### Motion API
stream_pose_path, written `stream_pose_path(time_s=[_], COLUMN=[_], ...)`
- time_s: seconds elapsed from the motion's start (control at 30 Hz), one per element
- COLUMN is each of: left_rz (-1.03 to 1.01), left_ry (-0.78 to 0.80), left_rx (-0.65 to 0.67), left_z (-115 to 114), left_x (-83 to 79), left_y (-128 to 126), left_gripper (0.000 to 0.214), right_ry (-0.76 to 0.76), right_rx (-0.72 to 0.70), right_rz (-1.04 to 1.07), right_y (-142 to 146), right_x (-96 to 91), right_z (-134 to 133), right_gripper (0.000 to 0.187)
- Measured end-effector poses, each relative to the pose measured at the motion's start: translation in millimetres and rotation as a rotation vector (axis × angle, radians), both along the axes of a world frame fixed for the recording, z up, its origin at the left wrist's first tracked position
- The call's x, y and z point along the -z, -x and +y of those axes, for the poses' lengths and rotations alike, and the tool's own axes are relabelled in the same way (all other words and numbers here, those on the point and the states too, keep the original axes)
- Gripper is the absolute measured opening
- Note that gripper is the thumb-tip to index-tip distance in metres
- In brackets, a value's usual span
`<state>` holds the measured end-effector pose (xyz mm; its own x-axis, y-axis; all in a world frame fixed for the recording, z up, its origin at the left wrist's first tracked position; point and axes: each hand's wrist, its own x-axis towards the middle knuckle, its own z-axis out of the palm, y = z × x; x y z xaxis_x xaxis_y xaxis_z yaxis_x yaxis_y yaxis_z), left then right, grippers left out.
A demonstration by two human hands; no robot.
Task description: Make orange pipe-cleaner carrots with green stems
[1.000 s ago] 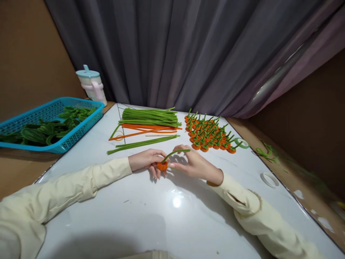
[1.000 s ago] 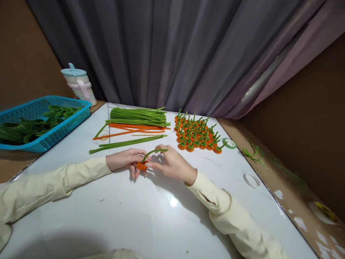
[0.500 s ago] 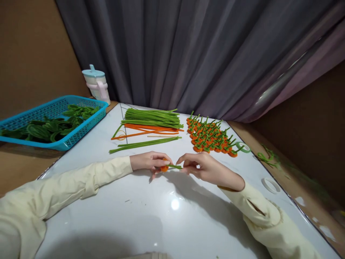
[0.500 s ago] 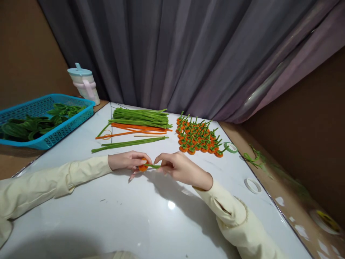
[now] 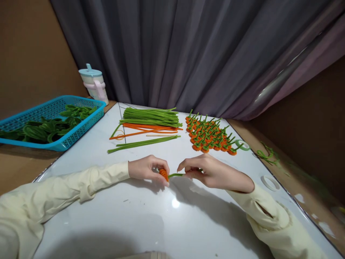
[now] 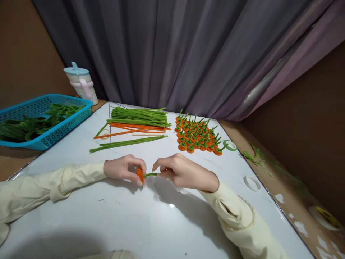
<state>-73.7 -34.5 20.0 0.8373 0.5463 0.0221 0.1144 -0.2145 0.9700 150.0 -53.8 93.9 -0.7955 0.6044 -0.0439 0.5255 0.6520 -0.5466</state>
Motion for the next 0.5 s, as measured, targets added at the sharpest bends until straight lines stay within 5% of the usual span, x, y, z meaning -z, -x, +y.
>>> stream_pose_path(time_s=[0.2, 0.5], left_rz=[0.014, 0.050], left_ry=[0.184, 0.092], left_rx=[-0.123, -0.136], left_z=[-1, -2], left_x=[3.9, -1.3], left_y=[-3, -6], left_gripper=[0.022, 0.019], right_ry=[-0.033, -0.042], right_rx=[-0.009, 0.015], right_rz=[0.003, -0.032], right_y=[4, 6], right_x=[-6.3, -2.4], right_z=[-12, -30], right_gripper=[0.022, 0.019])
